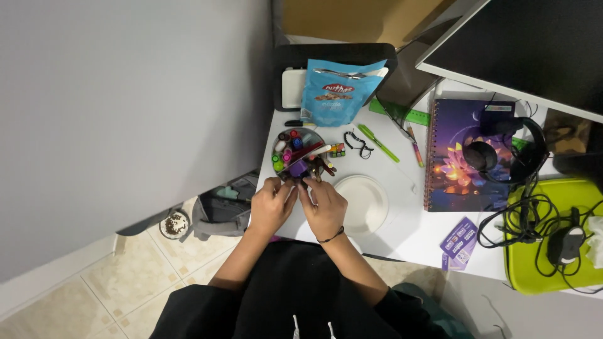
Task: The person organizes items on a cluttered desk. They place a small object into a container, move a white paper plate, arrange pens and markers in a holder, and place a Rubik's cube into the holder. Finally, they wipe the plate and place it on a shelf.
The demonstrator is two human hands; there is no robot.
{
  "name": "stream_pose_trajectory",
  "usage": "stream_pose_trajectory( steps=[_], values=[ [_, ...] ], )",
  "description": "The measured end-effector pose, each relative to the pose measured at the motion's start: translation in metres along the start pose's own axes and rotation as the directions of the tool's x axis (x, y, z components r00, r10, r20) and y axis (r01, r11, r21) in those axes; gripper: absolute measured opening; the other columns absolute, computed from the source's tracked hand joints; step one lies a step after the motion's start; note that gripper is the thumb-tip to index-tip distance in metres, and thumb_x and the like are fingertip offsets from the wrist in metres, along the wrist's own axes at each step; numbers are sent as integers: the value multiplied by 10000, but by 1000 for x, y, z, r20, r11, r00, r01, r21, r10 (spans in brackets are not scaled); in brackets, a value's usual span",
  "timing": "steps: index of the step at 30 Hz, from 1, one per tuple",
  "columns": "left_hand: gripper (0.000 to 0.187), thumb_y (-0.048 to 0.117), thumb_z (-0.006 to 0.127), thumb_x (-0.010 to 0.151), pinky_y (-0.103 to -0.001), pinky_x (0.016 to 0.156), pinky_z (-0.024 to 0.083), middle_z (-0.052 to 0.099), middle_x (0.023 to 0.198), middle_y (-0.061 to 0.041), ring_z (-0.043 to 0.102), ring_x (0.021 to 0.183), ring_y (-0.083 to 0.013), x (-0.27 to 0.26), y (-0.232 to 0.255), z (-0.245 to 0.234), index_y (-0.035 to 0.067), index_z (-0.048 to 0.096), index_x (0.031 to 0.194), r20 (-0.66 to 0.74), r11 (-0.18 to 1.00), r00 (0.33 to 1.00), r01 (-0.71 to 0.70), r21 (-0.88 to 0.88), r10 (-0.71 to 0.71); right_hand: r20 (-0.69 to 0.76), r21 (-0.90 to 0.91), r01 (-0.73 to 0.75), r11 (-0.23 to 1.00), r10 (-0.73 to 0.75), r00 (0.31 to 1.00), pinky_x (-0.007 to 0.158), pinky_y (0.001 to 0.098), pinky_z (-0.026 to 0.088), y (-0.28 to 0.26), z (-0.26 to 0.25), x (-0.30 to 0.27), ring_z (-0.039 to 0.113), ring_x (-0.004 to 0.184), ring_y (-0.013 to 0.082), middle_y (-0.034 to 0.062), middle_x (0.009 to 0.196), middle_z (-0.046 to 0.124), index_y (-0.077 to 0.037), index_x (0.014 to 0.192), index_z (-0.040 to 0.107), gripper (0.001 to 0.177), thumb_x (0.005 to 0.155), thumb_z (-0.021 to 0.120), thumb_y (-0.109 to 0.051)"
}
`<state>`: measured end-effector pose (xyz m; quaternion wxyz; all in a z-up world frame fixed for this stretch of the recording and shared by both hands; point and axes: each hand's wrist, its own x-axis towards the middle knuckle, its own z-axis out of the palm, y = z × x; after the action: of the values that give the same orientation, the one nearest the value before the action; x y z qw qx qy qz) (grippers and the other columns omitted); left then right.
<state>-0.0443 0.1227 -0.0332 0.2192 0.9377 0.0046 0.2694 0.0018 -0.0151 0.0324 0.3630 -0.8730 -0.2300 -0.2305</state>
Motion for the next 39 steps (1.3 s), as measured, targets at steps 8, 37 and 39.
stream_pose_trajectory(
  steps=[8, 37, 39],
  values=[
    [104, 281, 760, 869, -308, 506, 541, 483, 795, 3, 609, 527, -181, 7, -7, -3, 208, 722, 935, -2, 997, 998, -62, -52, 61, -36, 33, -45, 998, 46, 998, 484, 246, 484, 0, 9, -7, 522, 464, 151, -31, 555, 441, -73, 956, 730, 118, 886, 799, -139],
    [216, 345, 761, 851, -328, 537, 545, 487, 846, -29, 628, 562, -222, 0, 1, 10, 160, 680, 928, -50, 997, 998, 24, -79, -28, 6, -607, -248, 755, 317, 948, 818, 370, 435, 217, 16, -10, 536, 1057, 220, -19, 1124, 686, -159, 1235, 697, 358, 894, 715, -52],
    [228, 366, 756, 850, -324, 534, 541, 486, 850, -27, 629, 567, -215, -1, 2, 12, 163, 679, 920, -56, 997, 998, 37, -65, -40, 2, -653, -198, 731, 264, 965, 778, 352, 406, 222, 17, -8, 531, 986, 203, -24, 1020, 665, -179, 1176, 724, 335, 858, 745, -78]
  ],
)
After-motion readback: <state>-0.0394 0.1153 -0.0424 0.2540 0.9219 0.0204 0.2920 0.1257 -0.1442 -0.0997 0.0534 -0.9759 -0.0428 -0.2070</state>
